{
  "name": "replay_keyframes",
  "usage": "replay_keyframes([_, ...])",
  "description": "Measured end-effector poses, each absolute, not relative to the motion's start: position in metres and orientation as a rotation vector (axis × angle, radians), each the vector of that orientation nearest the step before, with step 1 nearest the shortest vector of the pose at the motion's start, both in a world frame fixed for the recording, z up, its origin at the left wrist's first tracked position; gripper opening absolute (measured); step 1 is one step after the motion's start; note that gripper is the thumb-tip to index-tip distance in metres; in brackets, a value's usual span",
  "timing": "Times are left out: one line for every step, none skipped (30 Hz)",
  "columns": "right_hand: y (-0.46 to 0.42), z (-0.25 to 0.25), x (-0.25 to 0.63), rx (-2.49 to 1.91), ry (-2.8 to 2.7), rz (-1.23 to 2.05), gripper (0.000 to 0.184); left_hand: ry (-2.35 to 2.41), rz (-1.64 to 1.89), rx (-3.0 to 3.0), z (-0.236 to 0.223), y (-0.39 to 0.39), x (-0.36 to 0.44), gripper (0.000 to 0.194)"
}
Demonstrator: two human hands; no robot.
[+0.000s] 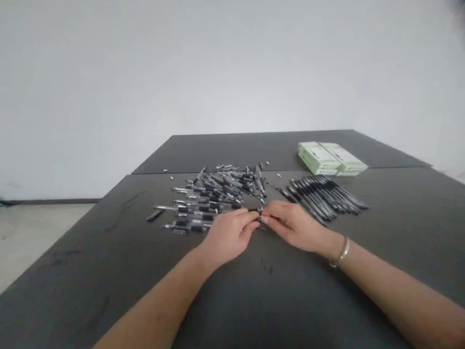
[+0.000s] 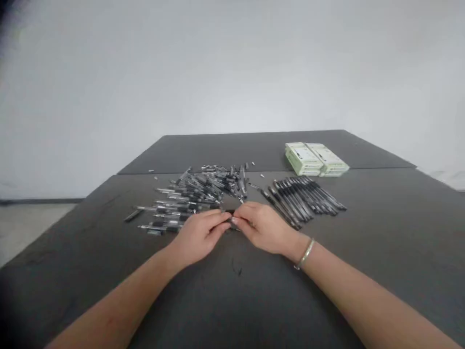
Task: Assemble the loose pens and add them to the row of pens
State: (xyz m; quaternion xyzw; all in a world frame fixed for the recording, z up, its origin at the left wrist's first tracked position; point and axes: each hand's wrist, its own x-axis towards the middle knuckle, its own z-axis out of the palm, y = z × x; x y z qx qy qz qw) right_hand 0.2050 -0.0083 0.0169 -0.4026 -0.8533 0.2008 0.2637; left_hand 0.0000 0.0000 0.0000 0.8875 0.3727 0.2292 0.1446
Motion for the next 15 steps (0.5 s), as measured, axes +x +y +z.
replay_keyframes([-0.0084, 0.0161, 0.2036, -1.124, -2.300, 0.581, 0.022, 1.075, 0.660, 2.565, 0.0004, -0.0003, 0.0006, 0.025])
replay_keyframes([-0.0084, 0.0154, 0.2024, -1.153, -2.295, 0.615, 0.025, 1.075, 0.660, 2.570, 0.0008, -0.0007, 0.0011, 0.024])
replay_keyframes([-0.0084, 0.0149, 0.2016, -1.176, -2.291, 0.645, 0.027, 1.074, 0.661, 2.574, 0.0012, -0.0009, 0.0015, 0.024])
replay_keyframes([-0.0084, 0.0146, 0.2012, -1.191, -2.290, 0.671, 0.030, 1.072, 0.662, 2.576, 0.0015, -0.0011, 0.0018, 0.024])
replay_keyframes([-0.0083, 0.0146, 0.2013, -1.202, -2.293, 0.695, 0.032, 1.068, 0.662, 2.579, 0.0018, -0.0013, 0.0018, 0.023])
replay_keyframes([-0.0082, 0.0150, 0.2020, -1.203, -2.298, 0.713, 0.033, 1.064, 0.663, 2.578, 0.0021, -0.0013, 0.0018, 0.023])
replay_keyframes([-0.0081, 0.0157, 0.2030, -1.197, -2.301, 0.720, 0.033, 1.061, 0.667, 2.573, 0.0024, -0.0013, 0.0017, 0.024])
replay_keyframes([-0.0080, 0.0166, 0.2042, -1.185, -2.304, 0.719, 0.031, 1.060, 0.672, 2.565, 0.0028, -0.0011, 0.0015, 0.024])
replay_keyframes([-0.0080, 0.0175, 0.2055, -1.168, -2.310, 0.706, 0.027, 1.059, 0.673, 2.556, 0.0031, -0.0009, 0.0013, 0.024])
replay_keyframes([-0.0081, 0.0184, 0.2066, -1.149, -2.318, 0.679, 0.023, 1.057, 0.671, 2.550, 0.0033, -0.0006, 0.0012, 0.024])
replay_keyframes([-0.0082, 0.0189, 0.2073, -1.129, -2.330, 0.643, 0.018, 1.055, 0.667, 2.546, 0.0034, -0.0002, 0.0012, 0.024])
replay_keyframes([-0.0083, 0.0191, 0.2076, -1.111, -2.345, 0.603, 0.015, 1.051, 0.664, 2.546, 0.0034, 0.0001, 0.0013, 0.024])
replay_keyframes([-0.0083, 0.0187, 0.2075, -1.095, -2.360, 0.567, 0.014, 1.051, 0.664, 2.550, 0.0032, 0.0003, 0.0015, 0.024])
replay_keyframes([-0.0083, 0.0179, 0.2068, -1.084, -2.372, 0.540, 0.015, 1.053, 0.665, 2.556, 0.0029, 0.0004, 0.0017, 0.024])
replay_keyframes([-0.0084, 0.0167, 0.2057, -1.081, -2.378, 0.525, 0.017, 1.060, 0.666, 2.566, 0.0026, 0.0002, 0.0019, 0.024])
